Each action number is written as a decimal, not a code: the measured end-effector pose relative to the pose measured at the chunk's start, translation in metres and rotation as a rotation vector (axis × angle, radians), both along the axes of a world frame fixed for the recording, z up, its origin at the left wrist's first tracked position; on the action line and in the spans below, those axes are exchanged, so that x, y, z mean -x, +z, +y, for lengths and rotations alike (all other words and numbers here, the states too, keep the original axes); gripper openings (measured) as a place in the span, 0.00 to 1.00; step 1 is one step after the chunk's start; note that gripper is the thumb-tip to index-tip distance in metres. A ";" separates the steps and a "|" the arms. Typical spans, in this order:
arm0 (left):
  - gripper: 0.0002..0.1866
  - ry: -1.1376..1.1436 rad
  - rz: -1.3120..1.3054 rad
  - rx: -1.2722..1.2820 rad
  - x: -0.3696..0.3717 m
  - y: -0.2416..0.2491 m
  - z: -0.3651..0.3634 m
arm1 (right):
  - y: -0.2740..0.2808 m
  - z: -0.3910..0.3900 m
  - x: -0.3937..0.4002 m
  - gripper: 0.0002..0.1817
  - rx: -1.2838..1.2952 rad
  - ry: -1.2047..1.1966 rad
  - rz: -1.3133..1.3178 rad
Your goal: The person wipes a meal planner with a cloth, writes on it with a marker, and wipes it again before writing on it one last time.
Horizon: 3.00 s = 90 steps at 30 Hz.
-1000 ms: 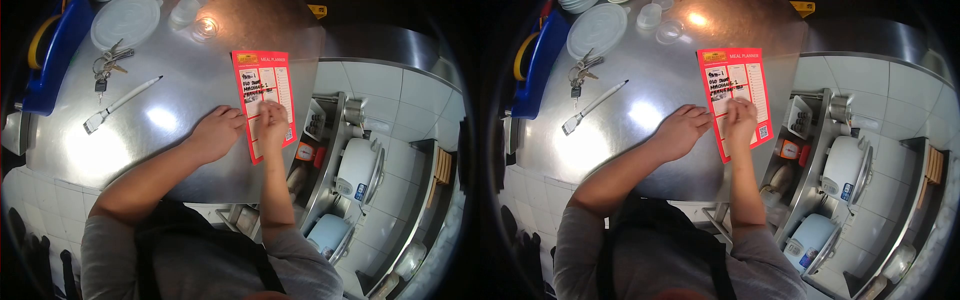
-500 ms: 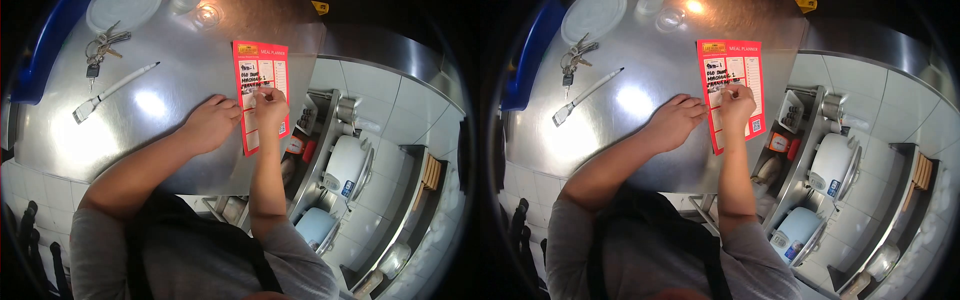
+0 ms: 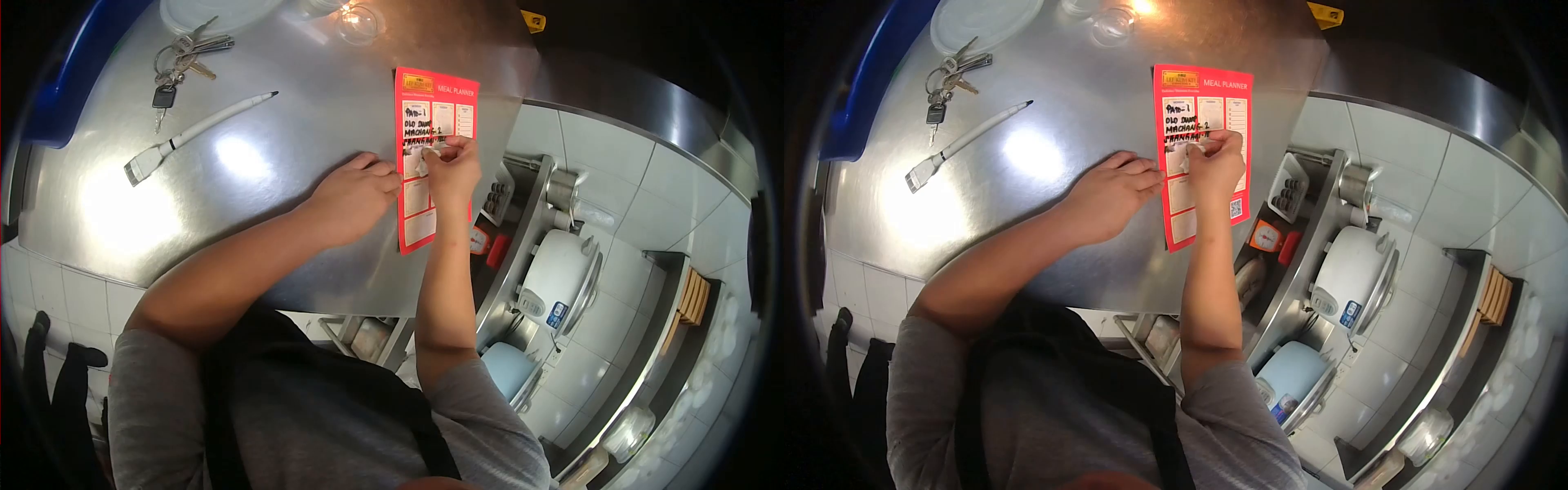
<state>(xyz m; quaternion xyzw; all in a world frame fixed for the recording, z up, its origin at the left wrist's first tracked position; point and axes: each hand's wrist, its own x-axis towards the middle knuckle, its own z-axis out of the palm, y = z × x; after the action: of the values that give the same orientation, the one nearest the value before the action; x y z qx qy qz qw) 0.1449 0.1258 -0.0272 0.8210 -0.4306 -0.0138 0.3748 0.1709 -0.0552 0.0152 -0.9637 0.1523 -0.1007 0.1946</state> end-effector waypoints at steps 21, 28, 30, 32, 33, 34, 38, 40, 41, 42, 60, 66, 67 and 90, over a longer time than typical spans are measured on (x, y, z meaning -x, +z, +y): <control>0.19 -0.013 0.025 0.022 -0.001 -0.004 -0.002 | -0.009 0.003 0.019 0.05 0.060 0.126 -0.129; 0.19 -0.024 0.004 -0.018 -0.001 0.000 0.000 | 0.002 -0.001 0.003 0.24 0.066 0.043 0.011; 0.19 -0.022 0.000 -0.016 -0.001 -0.001 -0.001 | 0.005 0.001 0.000 0.23 0.076 0.038 0.023; 0.19 -0.017 -0.003 -0.013 -0.001 0.000 -0.002 | 0.005 0.011 0.000 0.23 0.081 0.067 0.021; 0.19 -0.017 -0.003 -0.012 -0.001 0.000 -0.002 | 0.004 0.007 -0.001 0.23 0.056 0.054 0.020; 0.19 -0.016 -0.002 -0.010 0.000 0.000 -0.001 | 0.002 0.000 -0.003 0.23 0.031 0.041 0.019; 0.19 -0.027 0.005 -0.029 -0.003 0.000 -0.001 | 0.005 0.022 0.005 0.21 0.034 0.092 0.033; 0.19 -0.040 0.012 -0.035 -0.002 0.001 -0.001 | 0.009 0.022 0.005 0.21 -0.014 0.087 0.032; 0.19 -0.043 0.013 -0.036 -0.002 0.001 -0.001 | 0.009 0.023 0.005 0.20 -0.040 0.085 0.029; 0.19 -0.045 0.015 -0.037 -0.002 0.001 0.000 | 0.009 0.024 0.006 0.20 -0.024 0.088 0.027; 0.19 -0.056 0.039 -0.045 -0.004 0.001 0.000 | 0.004 0.031 0.003 0.23 0.033 0.109 0.048; 0.19 -0.034 0.032 -0.022 -0.001 0.000 -0.002 | 0.003 0.030 0.000 0.21 -0.019 0.070 0.024; 0.19 -0.046 0.046 -0.031 -0.001 0.001 -0.002 | 0.004 0.032 0.001 0.21 -0.018 0.083 0.027; 0.16 -0.026 0.008 -0.004 -0.001 0.001 -0.001 | 0.015 -0.012 0.040 0.15 -0.128 0.247 0.119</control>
<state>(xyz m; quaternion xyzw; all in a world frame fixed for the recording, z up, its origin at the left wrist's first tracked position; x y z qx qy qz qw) 0.1454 0.1247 -0.0258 0.8161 -0.4397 -0.0227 0.3744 0.1308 -0.0676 0.0299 -0.9650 0.0501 -0.0087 0.2574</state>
